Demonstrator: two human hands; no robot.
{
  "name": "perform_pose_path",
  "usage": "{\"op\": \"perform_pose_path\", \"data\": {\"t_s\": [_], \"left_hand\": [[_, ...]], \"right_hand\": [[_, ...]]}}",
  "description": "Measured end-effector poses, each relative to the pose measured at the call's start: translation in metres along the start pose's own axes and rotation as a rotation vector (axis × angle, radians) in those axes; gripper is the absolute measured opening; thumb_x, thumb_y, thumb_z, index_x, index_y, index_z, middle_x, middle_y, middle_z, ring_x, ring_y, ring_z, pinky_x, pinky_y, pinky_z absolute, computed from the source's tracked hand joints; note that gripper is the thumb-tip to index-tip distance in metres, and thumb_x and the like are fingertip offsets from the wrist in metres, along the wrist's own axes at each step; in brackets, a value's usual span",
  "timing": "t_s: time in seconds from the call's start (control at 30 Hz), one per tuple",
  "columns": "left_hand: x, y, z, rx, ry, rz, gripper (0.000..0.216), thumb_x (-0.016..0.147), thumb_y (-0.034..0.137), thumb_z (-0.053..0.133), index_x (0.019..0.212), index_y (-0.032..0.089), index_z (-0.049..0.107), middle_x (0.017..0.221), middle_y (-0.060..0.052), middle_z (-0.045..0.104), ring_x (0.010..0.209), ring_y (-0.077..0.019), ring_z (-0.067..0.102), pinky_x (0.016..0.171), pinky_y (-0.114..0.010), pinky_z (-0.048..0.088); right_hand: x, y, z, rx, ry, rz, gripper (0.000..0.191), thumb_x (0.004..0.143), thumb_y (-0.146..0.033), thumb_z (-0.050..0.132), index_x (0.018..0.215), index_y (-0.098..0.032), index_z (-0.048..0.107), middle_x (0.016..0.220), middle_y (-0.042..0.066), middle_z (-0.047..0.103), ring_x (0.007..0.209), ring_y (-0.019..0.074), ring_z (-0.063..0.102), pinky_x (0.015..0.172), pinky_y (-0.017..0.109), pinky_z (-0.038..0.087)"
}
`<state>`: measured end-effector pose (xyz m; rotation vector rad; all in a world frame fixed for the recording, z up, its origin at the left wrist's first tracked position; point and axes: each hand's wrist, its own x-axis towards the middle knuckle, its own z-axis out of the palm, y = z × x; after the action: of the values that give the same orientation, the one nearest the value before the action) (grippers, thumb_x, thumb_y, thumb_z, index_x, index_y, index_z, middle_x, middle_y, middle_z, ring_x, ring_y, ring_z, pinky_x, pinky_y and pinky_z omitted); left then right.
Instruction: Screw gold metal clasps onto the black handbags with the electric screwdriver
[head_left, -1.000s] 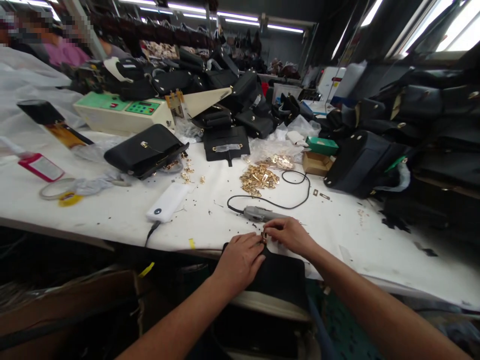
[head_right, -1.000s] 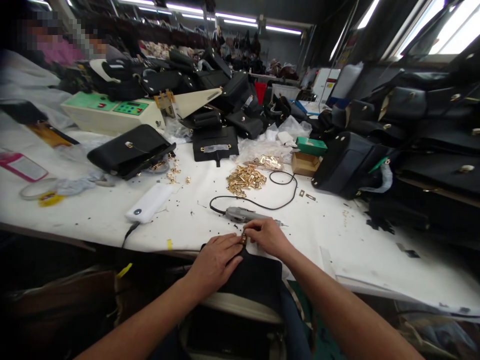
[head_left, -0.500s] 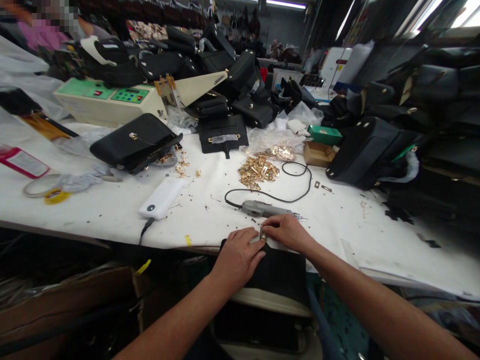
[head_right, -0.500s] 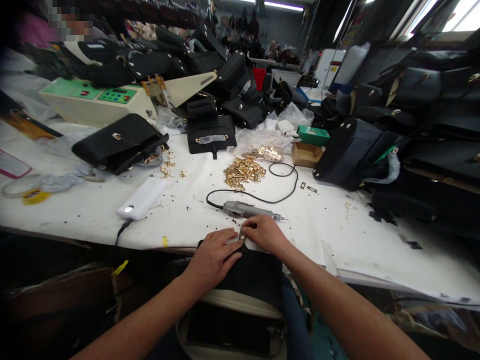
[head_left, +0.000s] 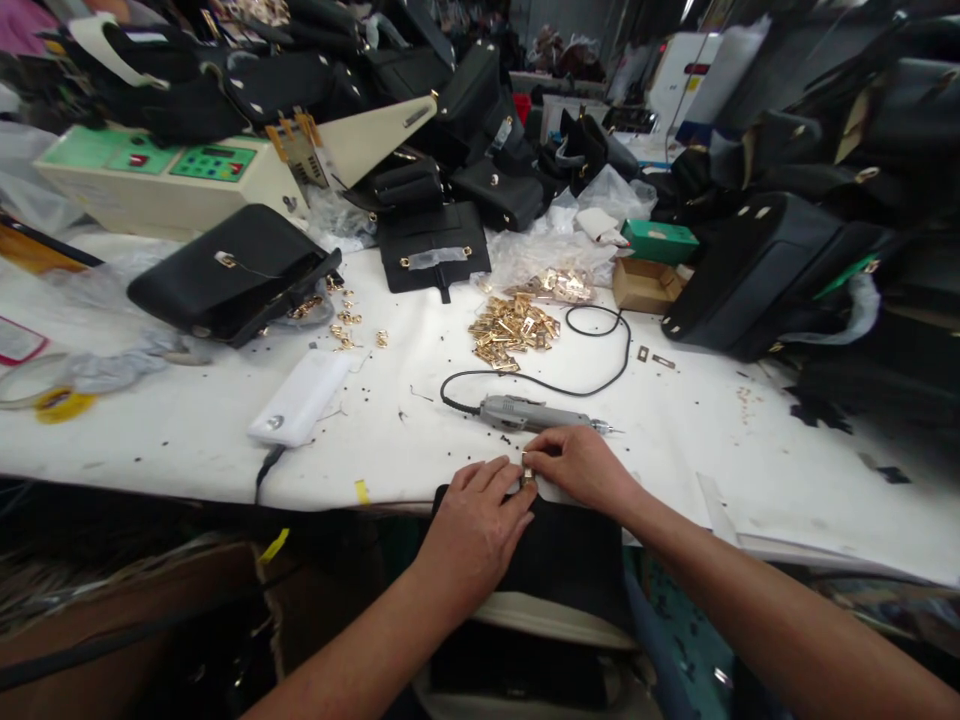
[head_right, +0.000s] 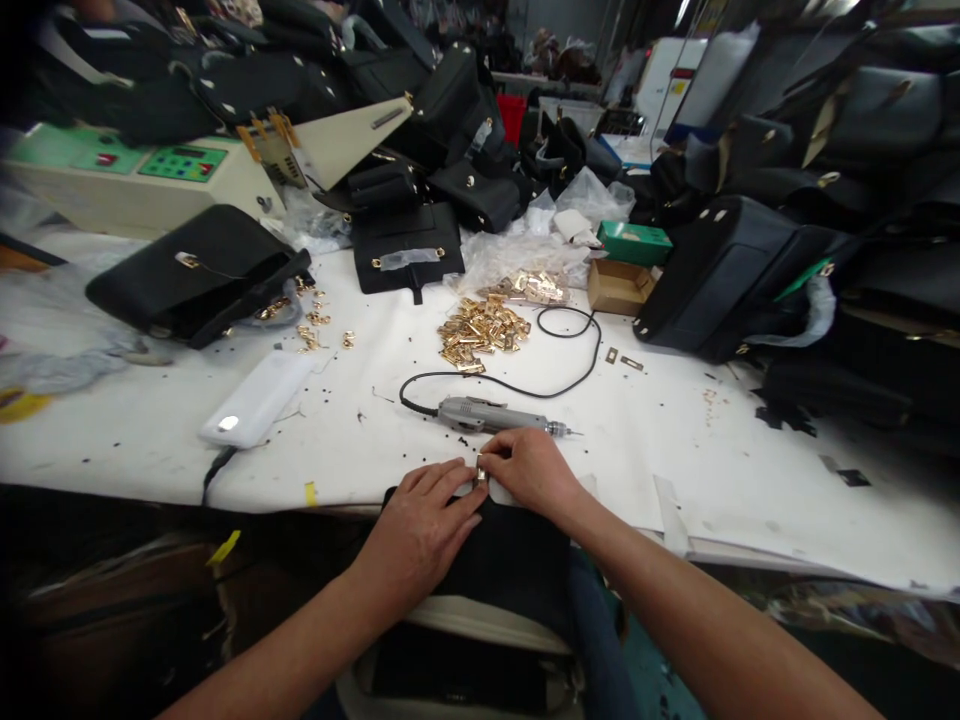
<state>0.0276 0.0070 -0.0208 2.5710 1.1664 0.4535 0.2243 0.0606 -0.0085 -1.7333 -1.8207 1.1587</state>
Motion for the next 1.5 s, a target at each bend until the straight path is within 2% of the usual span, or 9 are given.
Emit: {"op": "perform_pose_path", "data": {"t_s": [0.17, 0.3, 0.43, 0.97, 1.33, 1.4, 1.5], "left_hand": [[0.001, 0.003, -0.001, 0.025, -0.04, -0.022, 0.033, 0.099, 0.026, 0.051, 0.131, 0.024, 0.059, 0.139, -0.007, 0.06, 0.134, -0.027, 0.051, 0.109, -0.049, 0.041], [0.001, 0.003, 0.001, 0.023, -0.031, -0.034, 0.034, 0.099, 0.027, 0.051, 0.131, 0.025, 0.058, 0.14, -0.007, 0.06, 0.134, -0.0271, 0.05, 0.109, -0.049, 0.04], [0.002, 0.001, 0.001, 0.018, -0.023, -0.029, 0.035, 0.099, 0.026, 0.049, 0.133, 0.024, 0.057, 0.141, -0.007, 0.06, 0.134, -0.0268, 0.05, 0.109, -0.049, 0.039], [0.004, 0.0, 0.0, 0.029, -0.023, -0.016, 0.04, 0.097, 0.026, 0.051, 0.137, 0.024, 0.057, 0.145, -0.006, 0.058, 0.133, -0.0271, 0.051, 0.109, -0.049, 0.042], [0.005, 0.0, -0.002, 0.073, -0.005, 0.021, 0.037, 0.095, 0.024, 0.054, 0.131, 0.023, 0.061, 0.142, -0.007, 0.061, 0.129, -0.0282, 0.054, 0.104, -0.049, 0.045], [0.007, 0.001, -0.003, 0.081, 0.009, 0.029, 0.037, 0.094, 0.024, 0.054, 0.13, 0.023, 0.062, 0.141, -0.006, 0.062, 0.127, -0.0279, 0.056, 0.102, -0.048, 0.047], [0.008, 0.001, -0.004, 0.108, 0.08, 0.058, 0.035, 0.092, 0.023, 0.056, 0.126, 0.024, 0.064, 0.137, -0.004, 0.065, 0.122, -0.0272, 0.059, 0.099, -0.046, 0.049]], "right_hand": [[-0.001, -0.002, -0.006, 0.033, -0.065, 0.002, 0.019, 0.085, -0.025, 0.062, 0.086, -0.022, 0.08, 0.071, 0.0, 0.074, 0.066, 0.0171, 0.067, 0.065, 0.028, 0.049], [-0.004, -0.004, -0.007, 0.039, -0.038, 0.065, 0.018, 0.084, -0.024, 0.062, 0.089, -0.021, 0.079, 0.068, -0.001, 0.073, 0.062, 0.0158, 0.066, 0.06, 0.026, 0.047], [-0.004, -0.001, -0.005, 0.011, 0.012, 0.025, 0.016, 0.082, -0.022, 0.062, 0.081, -0.021, 0.078, 0.075, -0.001, 0.075, 0.071, 0.0167, 0.068, 0.065, 0.025, 0.048], [-0.004, 0.01, 0.004, -0.041, 0.059, -0.044, 0.016, 0.085, -0.022, 0.063, 0.087, -0.024, 0.079, 0.085, 0.001, 0.077, 0.078, 0.0197, 0.069, 0.079, 0.03, 0.051], [-0.005, 0.009, 0.003, -0.021, 0.052, -0.082, 0.018, 0.086, -0.02, 0.061, 0.086, -0.024, 0.079, 0.085, 0.001, 0.077, 0.079, 0.0194, 0.069, 0.078, 0.029, 0.051], [-0.007, 0.007, 0.001, 0.014, 0.105, -0.129, 0.017, 0.086, -0.019, 0.061, 0.087, -0.024, 0.078, 0.086, 0.002, 0.076, 0.079, 0.0187, 0.069, 0.076, 0.028, 0.051], [-0.008, 0.004, -0.008, -0.089, 0.306, -0.283, 0.017, 0.09, -0.022, 0.061, 0.096, -0.024, 0.076, 0.095, 0.005, 0.074, 0.089, 0.0198, 0.067, 0.083, 0.03, 0.05]]}}
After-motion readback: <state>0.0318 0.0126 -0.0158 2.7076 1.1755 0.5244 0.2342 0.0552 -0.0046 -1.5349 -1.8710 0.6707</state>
